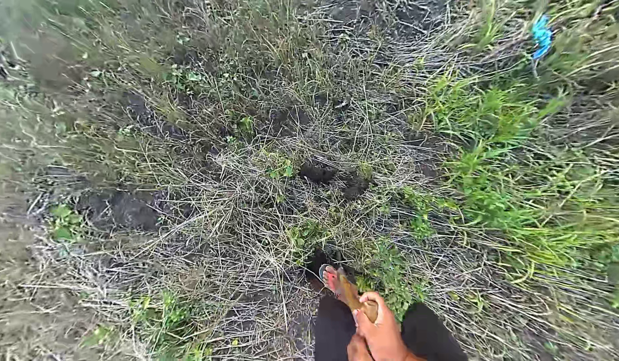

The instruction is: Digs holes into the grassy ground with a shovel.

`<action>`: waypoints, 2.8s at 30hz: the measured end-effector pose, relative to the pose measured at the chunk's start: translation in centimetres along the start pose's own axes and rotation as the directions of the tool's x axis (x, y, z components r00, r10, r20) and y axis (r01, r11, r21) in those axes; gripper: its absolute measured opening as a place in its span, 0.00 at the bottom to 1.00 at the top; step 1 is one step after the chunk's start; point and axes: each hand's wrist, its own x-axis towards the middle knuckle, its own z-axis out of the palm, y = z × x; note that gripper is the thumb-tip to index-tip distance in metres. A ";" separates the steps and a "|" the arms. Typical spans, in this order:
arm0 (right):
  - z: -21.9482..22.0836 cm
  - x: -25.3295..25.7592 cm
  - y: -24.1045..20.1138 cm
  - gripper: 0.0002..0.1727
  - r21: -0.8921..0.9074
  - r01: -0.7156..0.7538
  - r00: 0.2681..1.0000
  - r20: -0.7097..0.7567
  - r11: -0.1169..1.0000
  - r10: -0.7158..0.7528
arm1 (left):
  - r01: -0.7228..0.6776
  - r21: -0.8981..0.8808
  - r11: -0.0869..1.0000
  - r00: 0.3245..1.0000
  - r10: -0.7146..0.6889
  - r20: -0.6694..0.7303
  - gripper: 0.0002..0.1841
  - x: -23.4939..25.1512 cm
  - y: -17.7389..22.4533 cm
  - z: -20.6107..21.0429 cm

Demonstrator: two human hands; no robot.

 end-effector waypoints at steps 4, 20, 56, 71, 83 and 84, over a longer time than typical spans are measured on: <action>-3.2 1.0 1.4 0.21 -0.038 -0.032 0.998 0.055 0.999 0.034 | 0.024 -0.066 0.998 0.996 -0.030 -0.087 0.22 -0.2 -2.0 3.7; -23.6 5.2 11.2 0.22 0.038 0.041 0.981 0.189 0.998 -0.048 | -0.008 -0.016 1.000 0.975 0.005 -0.222 0.34 -1.3 -12.2 26.2; -27.2 15.6 9.8 0.21 -0.337 0.022 0.998 -0.041 0.941 -0.038 | 0.026 0.047 0.999 0.994 -0.020 -0.111 0.36 5.7 -9.0 33.6; -25.4 10.8 12.1 0.24 -0.361 0.000 0.988 -0.142 0.933 -0.055 | 0.298 -0.821 0.487 0.927 -0.354 0.126 0.37 25.6 -20.0 19.6; -20.9 -1.5 1.8 0.20 -0.428 0.323 0.941 0.240 0.844 -0.238 | 0.134 -0.920 0.369 0.930 -0.367 -0.012 0.08 12.8 -14.5 8.8; -20.6 -2.1 0.9 0.20 -0.441 0.359 0.922 0.305 0.823 -0.238 | 0.082 -0.936 0.342 0.932 -0.359 -0.050 0.08 11.4 -15.1 7.4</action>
